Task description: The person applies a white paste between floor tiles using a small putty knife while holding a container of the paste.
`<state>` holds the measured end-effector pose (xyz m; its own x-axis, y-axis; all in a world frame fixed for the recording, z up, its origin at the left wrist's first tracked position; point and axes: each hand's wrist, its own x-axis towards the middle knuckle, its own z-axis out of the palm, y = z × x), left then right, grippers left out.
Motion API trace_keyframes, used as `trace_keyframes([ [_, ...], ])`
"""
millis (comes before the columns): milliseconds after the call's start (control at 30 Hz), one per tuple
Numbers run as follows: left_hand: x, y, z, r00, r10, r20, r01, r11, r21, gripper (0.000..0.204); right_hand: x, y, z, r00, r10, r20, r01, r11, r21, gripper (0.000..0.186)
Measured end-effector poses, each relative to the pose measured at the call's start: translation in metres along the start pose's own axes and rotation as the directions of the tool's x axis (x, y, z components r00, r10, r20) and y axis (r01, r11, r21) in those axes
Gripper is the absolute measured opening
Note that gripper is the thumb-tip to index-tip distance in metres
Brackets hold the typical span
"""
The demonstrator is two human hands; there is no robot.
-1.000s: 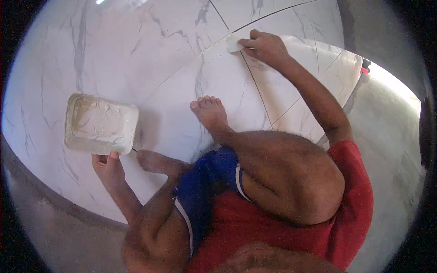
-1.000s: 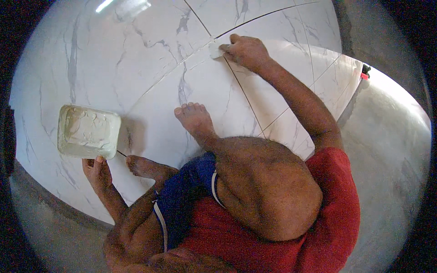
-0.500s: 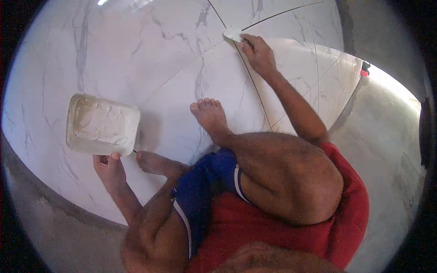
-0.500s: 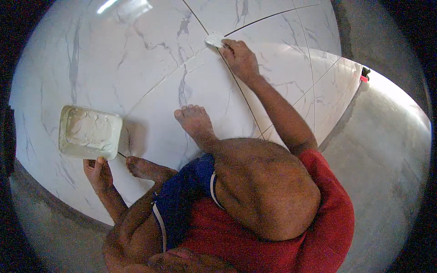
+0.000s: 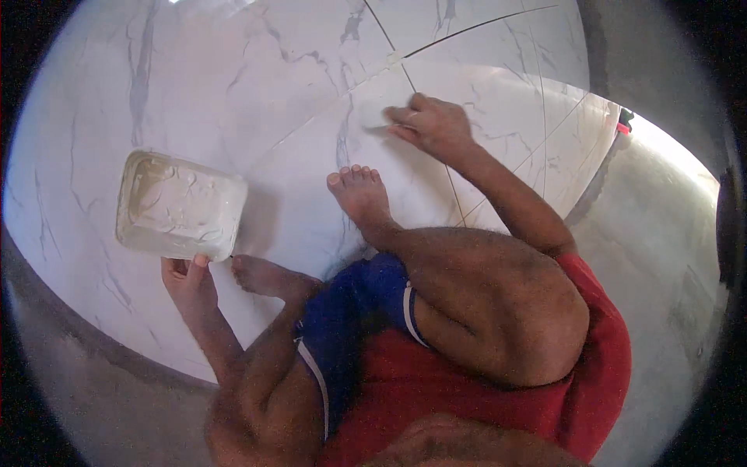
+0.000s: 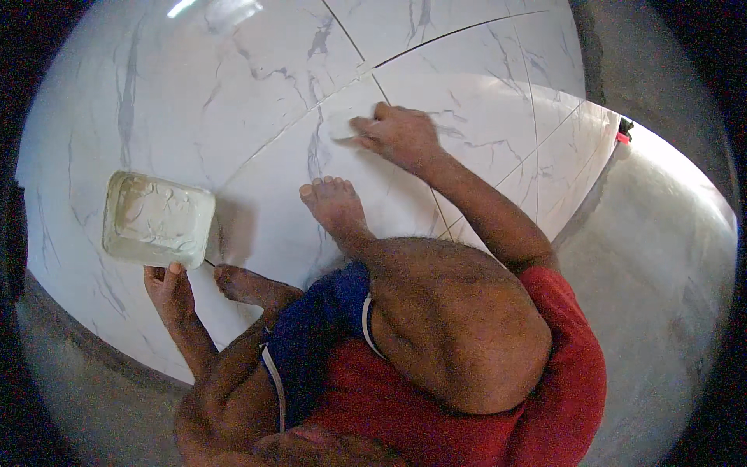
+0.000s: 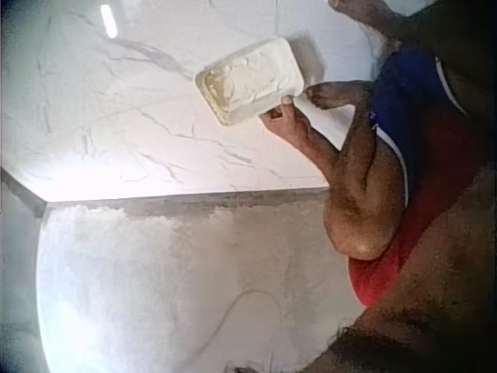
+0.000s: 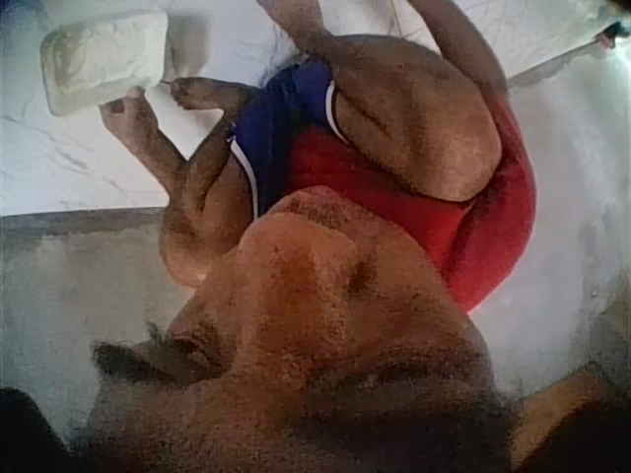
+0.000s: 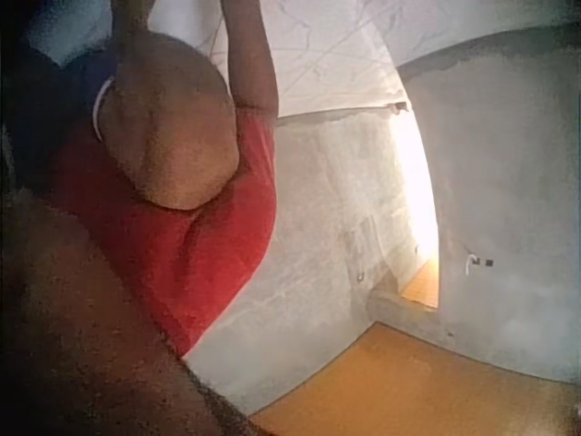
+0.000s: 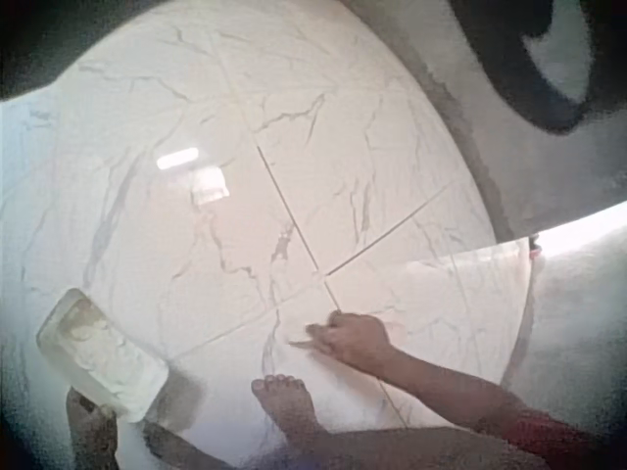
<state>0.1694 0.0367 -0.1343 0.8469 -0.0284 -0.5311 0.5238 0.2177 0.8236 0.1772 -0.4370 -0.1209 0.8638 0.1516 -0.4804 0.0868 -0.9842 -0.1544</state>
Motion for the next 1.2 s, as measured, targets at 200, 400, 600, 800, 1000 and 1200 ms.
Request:
trace_keyframes([
  [200, 0.003, -0.001, 0.006, 0.999, 0.051, 0.011, -0.051, 0.996, 0.071, 0.082, 0.035, -0.019, -0.007, 0.965, -0.262, 0.019, 0.258, 0.934, -0.245, 0.025],
  [400, -0.004, -0.002, 0.002, 0.998, 0.017, -0.064, -0.011, 0.996, 0.087, 0.081, 0.036, 0.068, -0.017, 0.994, -0.109, 0.008, 0.106, 0.950, -0.292, 0.027],
  [600, -0.001, -0.001, 0.004, 0.999, 0.036, 0.006, -0.036, 0.998, 0.060, 0.081, 0.039, 0.099, -0.012, 0.980, 0.083, -0.180, -0.079, 0.996, 0.028, 0.027],
  [800, 0.001, -0.002, 0.009, 0.999, 0.039, 0.019, -0.039, 0.999, -0.010, 0.076, 0.026, 0.073, 0.053, 0.884, 0.305, -0.355, -0.139, 0.896, 0.422, 0.034],
  [1000, 0.004, -0.011, 0.000, 1.000, 0.010, -0.012, -0.010, 1.000, 0.005, 0.078, -0.023, 0.088, 0.059, 0.895, 0.402, -0.194, -0.288, 0.853, 0.436, 0.037],
  [1200, 0.009, -0.012, 0.002, 0.994, 0.089, -0.064, -0.091, 0.996, -0.026, 0.077, 0.027, 0.011, 0.031, 0.993, 0.046, -0.108, -0.002, 0.928, 0.372, 0.035],
])
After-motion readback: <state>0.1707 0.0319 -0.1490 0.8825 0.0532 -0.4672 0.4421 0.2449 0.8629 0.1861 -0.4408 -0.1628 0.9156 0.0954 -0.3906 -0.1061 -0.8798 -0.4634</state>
